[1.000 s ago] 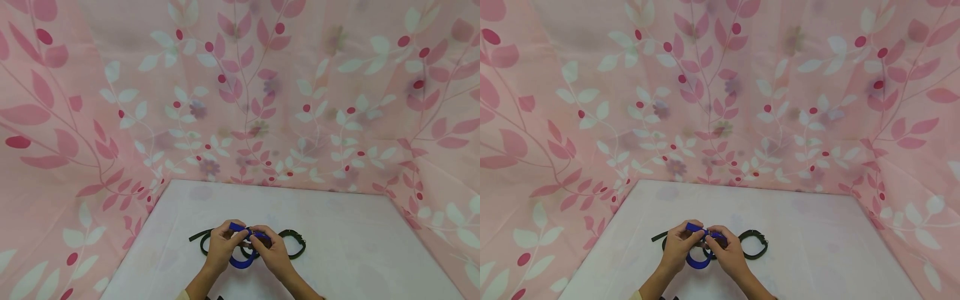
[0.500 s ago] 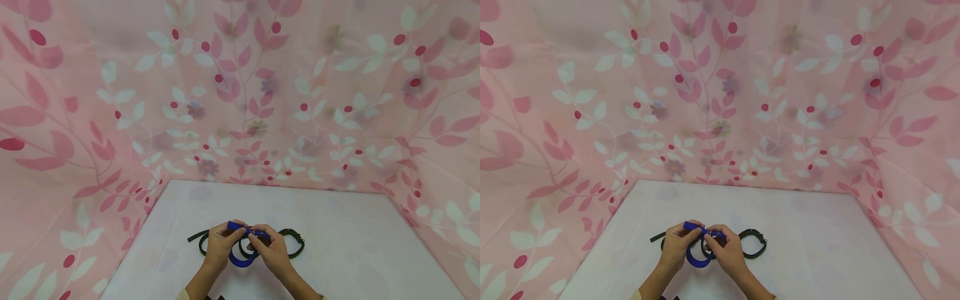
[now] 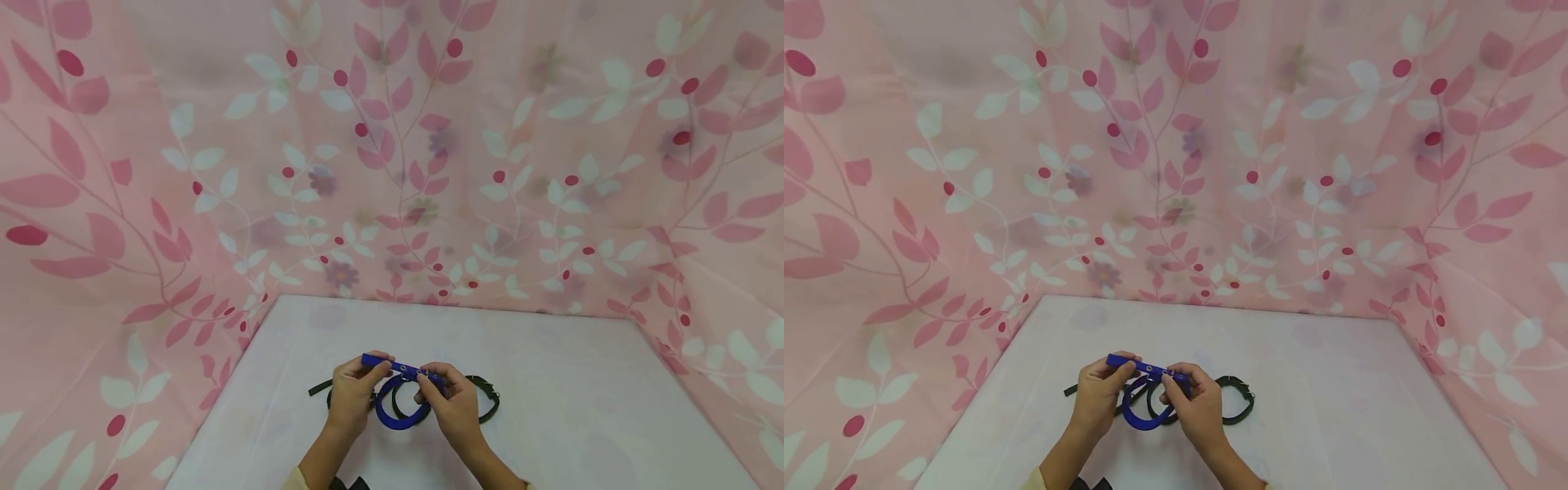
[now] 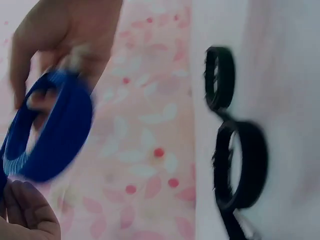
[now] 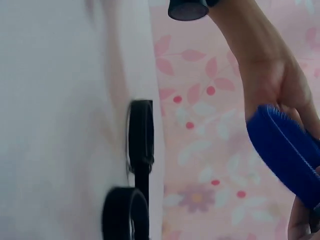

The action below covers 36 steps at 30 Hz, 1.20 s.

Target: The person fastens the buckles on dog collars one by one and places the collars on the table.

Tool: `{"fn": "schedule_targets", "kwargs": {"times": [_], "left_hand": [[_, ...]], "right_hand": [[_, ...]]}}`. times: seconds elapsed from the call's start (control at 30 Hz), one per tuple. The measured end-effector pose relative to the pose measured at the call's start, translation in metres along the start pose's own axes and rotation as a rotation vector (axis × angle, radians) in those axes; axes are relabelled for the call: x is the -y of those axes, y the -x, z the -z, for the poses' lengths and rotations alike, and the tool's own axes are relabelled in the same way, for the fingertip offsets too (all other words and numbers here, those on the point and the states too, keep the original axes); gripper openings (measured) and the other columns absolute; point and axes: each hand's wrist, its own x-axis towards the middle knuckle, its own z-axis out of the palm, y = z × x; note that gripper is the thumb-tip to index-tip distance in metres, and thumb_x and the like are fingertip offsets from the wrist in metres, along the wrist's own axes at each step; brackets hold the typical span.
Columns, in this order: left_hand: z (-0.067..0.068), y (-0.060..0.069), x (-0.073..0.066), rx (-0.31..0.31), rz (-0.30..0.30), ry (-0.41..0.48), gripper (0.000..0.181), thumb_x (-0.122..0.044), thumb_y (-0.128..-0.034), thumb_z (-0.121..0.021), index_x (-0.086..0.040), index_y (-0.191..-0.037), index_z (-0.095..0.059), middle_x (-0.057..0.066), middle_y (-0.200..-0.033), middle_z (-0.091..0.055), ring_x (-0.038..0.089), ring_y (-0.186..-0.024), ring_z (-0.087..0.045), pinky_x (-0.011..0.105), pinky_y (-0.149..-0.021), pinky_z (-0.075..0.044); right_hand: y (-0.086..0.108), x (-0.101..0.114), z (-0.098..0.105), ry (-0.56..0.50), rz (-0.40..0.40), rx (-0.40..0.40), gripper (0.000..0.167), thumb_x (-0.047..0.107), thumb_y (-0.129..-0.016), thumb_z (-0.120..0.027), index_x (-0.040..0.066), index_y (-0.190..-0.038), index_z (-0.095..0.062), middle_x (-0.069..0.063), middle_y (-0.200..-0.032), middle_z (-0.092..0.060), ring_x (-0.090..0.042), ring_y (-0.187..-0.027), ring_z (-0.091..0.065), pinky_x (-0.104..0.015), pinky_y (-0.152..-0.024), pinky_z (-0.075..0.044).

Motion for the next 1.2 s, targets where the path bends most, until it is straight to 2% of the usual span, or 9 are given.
{"fn": "schedule_targets", "kwargs": {"times": [0.1,0.17,0.3,0.53,0.7,0.8,0.9,1.03,1.2], "left_hand": [[0.008,-0.006,-0.007,-0.085,-0.025,0.09,0.009,-0.004,-0.0874,-0.073,0.001,-0.095,-0.073,0.003,-0.09,-0.076,0.013,-0.081,-0.072,0.029,-0.08,-0.059],[0.013,-0.008,-0.01,-0.111,-0.032,0.129,0.006,-0.002,-0.0888,-0.07,-0.001,-0.094,-0.074,0.004,-0.09,-0.075,0.013,-0.08,-0.072,0.028,-0.079,-0.059],[0.019,-0.009,-0.013,-0.112,-0.01,0.13,0.006,-0.002,-0.089,-0.07,-0.001,-0.094,-0.074,0.004,-0.09,-0.075,0.013,-0.08,-0.072,0.028,-0.079,-0.059],[0.021,-0.011,-0.017,-0.13,-0.045,0.129,0.006,-0.001,-0.089,-0.07,-0.003,-0.089,-0.075,0.005,-0.087,-0.075,0.013,-0.079,-0.072,0.028,-0.079,-0.059],[0.023,-0.012,-0.019,-0.146,-0.037,0.14,0.008,-0.001,-0.0893,-0.07,-0.006,-0.087,-0.076,0.004,-0.086,-0.075,0.013,-0.08,-0.072,0.027,-0.078,-0.059],[0.024,-0.011,-0.018,-0.141,-0.032,0.131,0.005,-0.003,-0.0899,-0.07,-0.004,-0.09,-0.075,0.003,-0.087,-0.075,0.012,-0.08,-0.072,0.026,-0.076,-0.059],[0.025,-0.01,-0.016,-0.126,-0.011,0.109,0.006,-0.006,-0.0905,-0.07,-0.002,-0.094,-0.074,0.003,-0.087,-0.076,0.012,-0.076,-0.07,0.026,-0.072,-0.059],[0.024,-0.008,-0.011,-0.095,0.025,0.064,0.008,-0.011,-0.0919,-0.07,-0.007,-0.098,-0.073,0.002,-0.082,-0.074,0.011,-0.072,-0.068,0.026,-0.068,-0.058],[0.02,-0.008,-0.006,-0.055,0.054,0.05,0.011,-0.016,-0.0914,-0.071,-0.012,-0.101,-0.073,0.003,-0.075,-0.069,0.013,-0.071,-0.066,0.026,-0.068,-0.057]], "right_hand": [[-0.003,-0.001,0.007,-0.044,-0.037,-0.017,0.023,0.009,-0.09,-0.071,-0.004,-0.107,-0.063,-0.025,-0.091,-0.067,-0.014,-0.069,-0.07,-0.029,-0.066,-0.06],[-0.003,-0.002,0.01,-0.042,-0.056,-0.014,0.024,0.009,-0.089,-0.072,-0.004,-0.107,-0.063,-0.024,-0.092,-0.068,-0.014,-0.07,-0.07,-0.029,-0.067,-0.06],[-0.002,-0.003,0.012,-0.016,-0.064,-0.004,0.025,0.009,-0.088,-0.074,-0.005,-0.106,-0.064,-0.023,-0.091,-0.068,-0.014,-0.069,-0.069,-0.029,-0.067,-0.06],[0.001,-0.004,0.009,0.086,-0.016,-0.019,0.023,0.012,-0.083,-0.08,0.003,-0.099,-0.067,-0.015,-0.088,-0.072,-0.017,-0.069,-0.07,-0.028,-0.065,-0.06],[0.0,-0.004,0.009,0.117,0.012,-0.017,0.022,0.012,-0.081,-0.082,0.004,-0.097,-0.068,-0.013,-0.087,-0.072,-0.018,-0.071,-0.071,-0.029,-0.064,-0.06],[-0.001,-0.005,0.009,0.102,0.007,-0.013,0.023,0.012,-0.081,-0.082,0.003,-0.097,-0.068,-0.014,-0.089,-0.072,-0.018,-0.072,-0.072,-0.03,-0.065,-0.06],[-0.002,-0.006,0.01,0.077,-0.014,-0.016,0.022,0.009,-0.081,-0.081,0.001,-0.097,-0.068,-0.016,-0.09,-0.071,-0.024,-0.073,-0.072,-0.029,-0.066,-0.06],[-0.001,-0.007,0.013,0.056,-0.022,-0.035,0.022,0.007,-0.082,-0.08,-0.001,-0.097,-0.067,-0.018,-0.092,-0.071,-0.024,-0.074,-0.072,-0.028,-0.067,-0.06],[0.0,-0.008,0.015,0.033,-0.02,-0.031,0.024,0.006,-0.083,-0.079,-0.004,-0.099,-0.065,-0.021,-0.094,-0.07,-0.02,-0.075,-0.072,-0.028,-0.069,-0.06]]}}
